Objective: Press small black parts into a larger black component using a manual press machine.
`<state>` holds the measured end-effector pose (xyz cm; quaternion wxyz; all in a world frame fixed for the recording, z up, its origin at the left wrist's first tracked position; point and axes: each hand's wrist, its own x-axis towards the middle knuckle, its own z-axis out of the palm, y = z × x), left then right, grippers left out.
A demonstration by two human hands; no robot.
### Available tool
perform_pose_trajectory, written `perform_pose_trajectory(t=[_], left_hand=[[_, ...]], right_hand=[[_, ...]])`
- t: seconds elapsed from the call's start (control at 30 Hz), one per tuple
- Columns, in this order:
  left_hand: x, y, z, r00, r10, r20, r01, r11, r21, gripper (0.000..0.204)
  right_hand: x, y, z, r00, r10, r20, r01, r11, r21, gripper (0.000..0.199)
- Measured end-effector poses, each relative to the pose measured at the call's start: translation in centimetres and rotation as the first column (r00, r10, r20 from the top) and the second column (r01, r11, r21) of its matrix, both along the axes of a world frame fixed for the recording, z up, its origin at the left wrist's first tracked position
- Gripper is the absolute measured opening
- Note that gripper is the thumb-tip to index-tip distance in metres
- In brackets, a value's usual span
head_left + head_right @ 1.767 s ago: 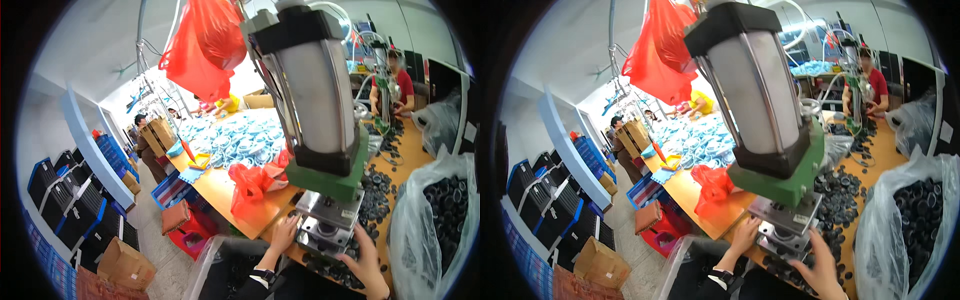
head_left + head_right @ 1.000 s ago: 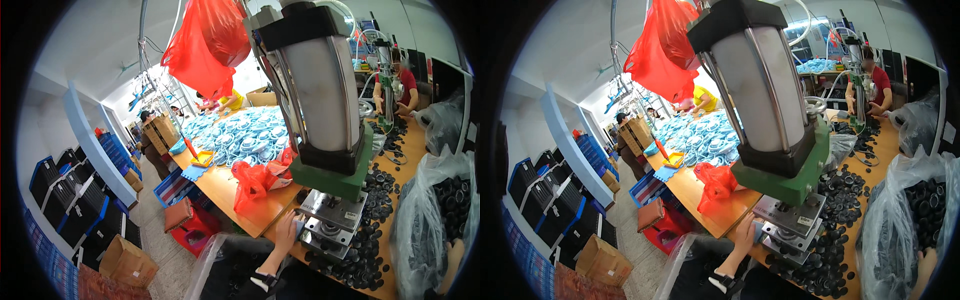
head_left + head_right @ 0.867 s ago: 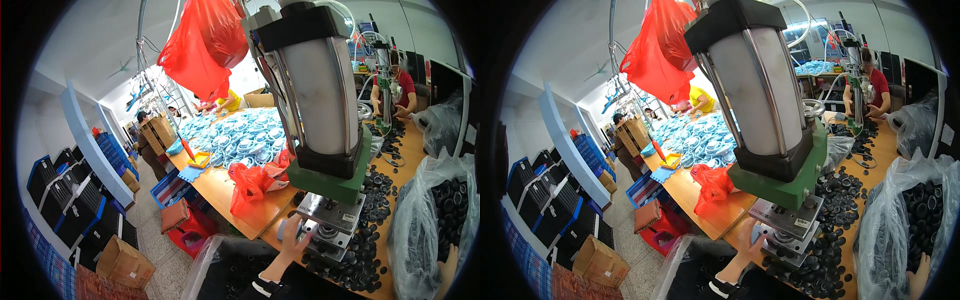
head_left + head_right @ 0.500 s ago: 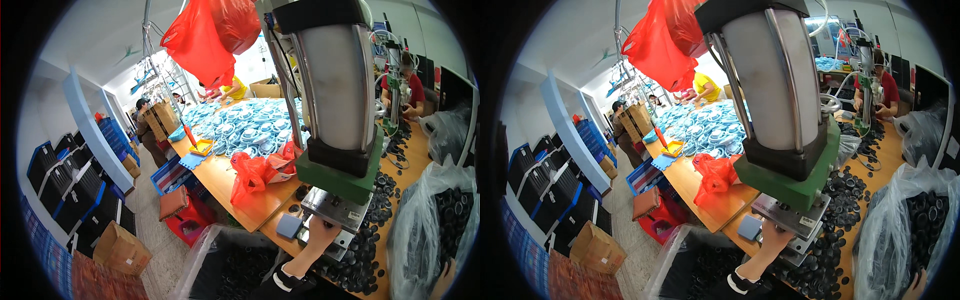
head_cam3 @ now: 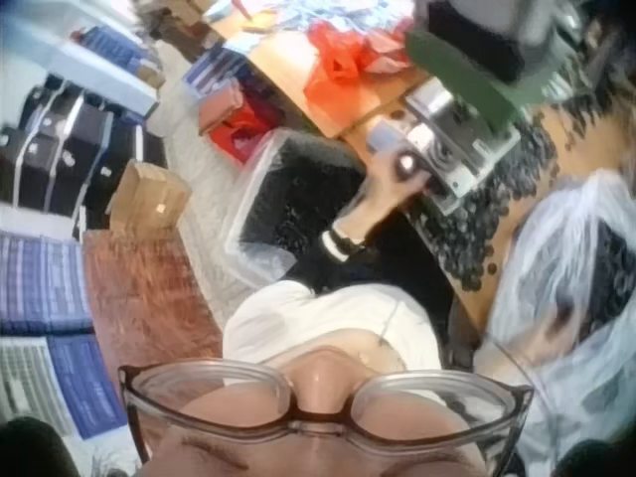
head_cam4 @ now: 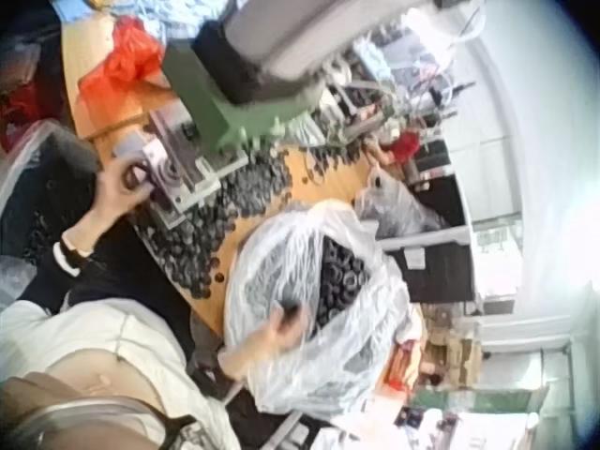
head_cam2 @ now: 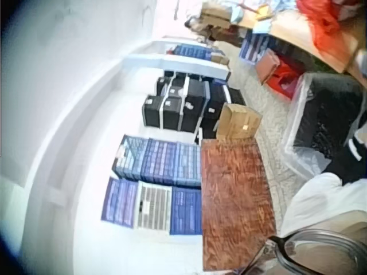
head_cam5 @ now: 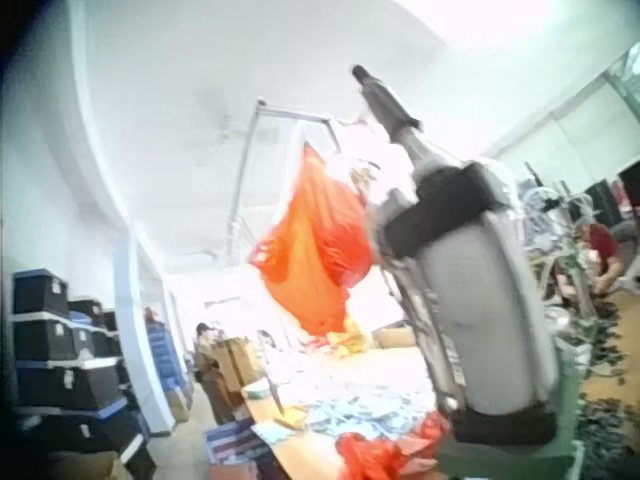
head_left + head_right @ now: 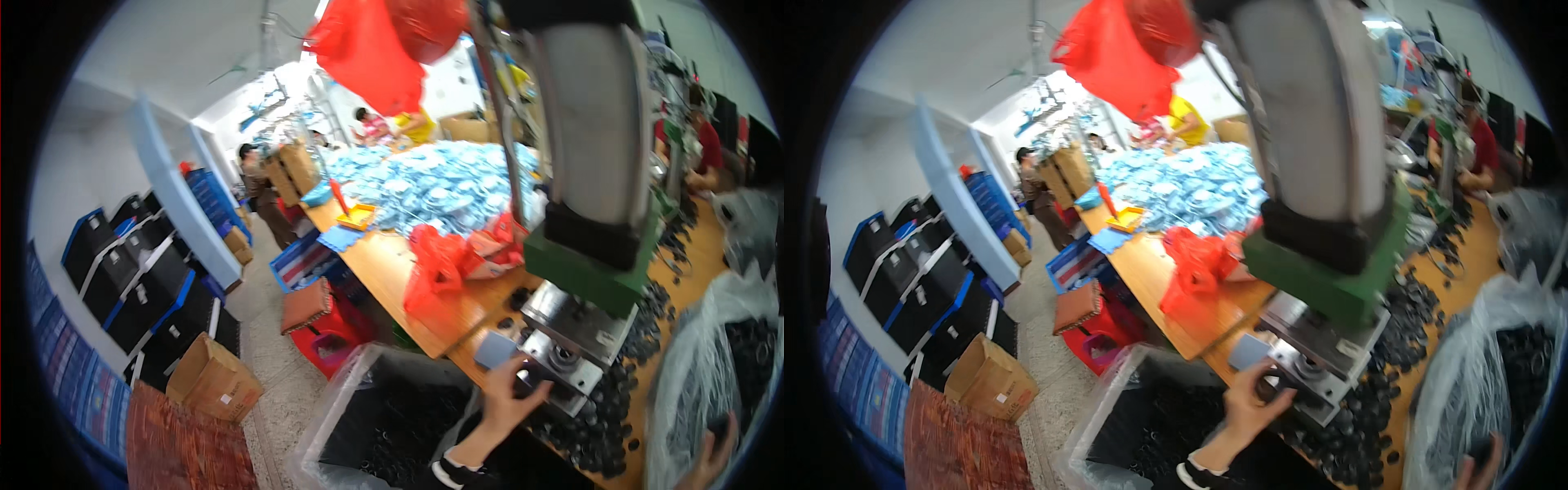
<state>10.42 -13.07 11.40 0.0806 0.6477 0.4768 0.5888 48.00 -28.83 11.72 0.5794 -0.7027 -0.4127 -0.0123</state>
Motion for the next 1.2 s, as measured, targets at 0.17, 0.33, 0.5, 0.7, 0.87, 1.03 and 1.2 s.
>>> perform_pose_trajectory(t=[0.17, 0.33, 0.5, 0.7, 0.87, 1.03, 1.2], left_hand=[[-13.1, -2.7, -11.8, 0.915, 0.391, -0.099, -0.397, 0.83, -0.392, 0.074], [-18.1, -5.3, -16.8, 0.831, 0.471, -0.296, -0.554, 0.661, -0.505, 0.096], [-13.4, -1.6, -11.9, 0.95, 0.275, -0.145, -0.306, 0.913, -0.271, 0.054], [-9.2, 7.8, -7.0, 0.913, 0.048, -0.404, -0.059, 0.998, -0.016, 0.038], [-8.9, 11.2, -10.1, 0.832, -0.046, -0.552, -0.059, 0.984, -0.171, 0.031], [-7.2, 10.8, -10.1, 0.78, 0.017, -0.625, -0.163, 0.971, -0.177, 0.032], [-7.1, 11.2, -9.8, 0.783, -0.028, -0.622, -0.164, 0.954, -0.25, 0.034]], right_hand=[[-17.2, 8.9, 3.1, 0.572, 0.774, -0.272, -0.768, 0.622, 0.152, 0.083], [-21.7, 15.8, 1.9, 0.662, 0.749, -0.033, -0.749, 0.662, 0.004, 0.059], [-22.5, 17.2, 2.8, 0.724, 0.679, 0.122, -0.682, 0.731, -0.025, 0.041], [-24.0, 17.8, 3.7, 0.733, 0.67, 0.121, -0.666, 0.742, -0.075, 0.037], [-22.1, 13.1, 4.3, 0.576, 0.786, -0.224, -0.801, 0.597, 0.035, 0.066], [-8.2, 4.5, 1.0, 0.975, 0.083, 0.207, -0.11, 0.987, 0.121, 0.043], [9.5, -0.1, -4.1, 0.935, -0.205, 0.288, 0.237, 0.968, -0.08, 0.032]])
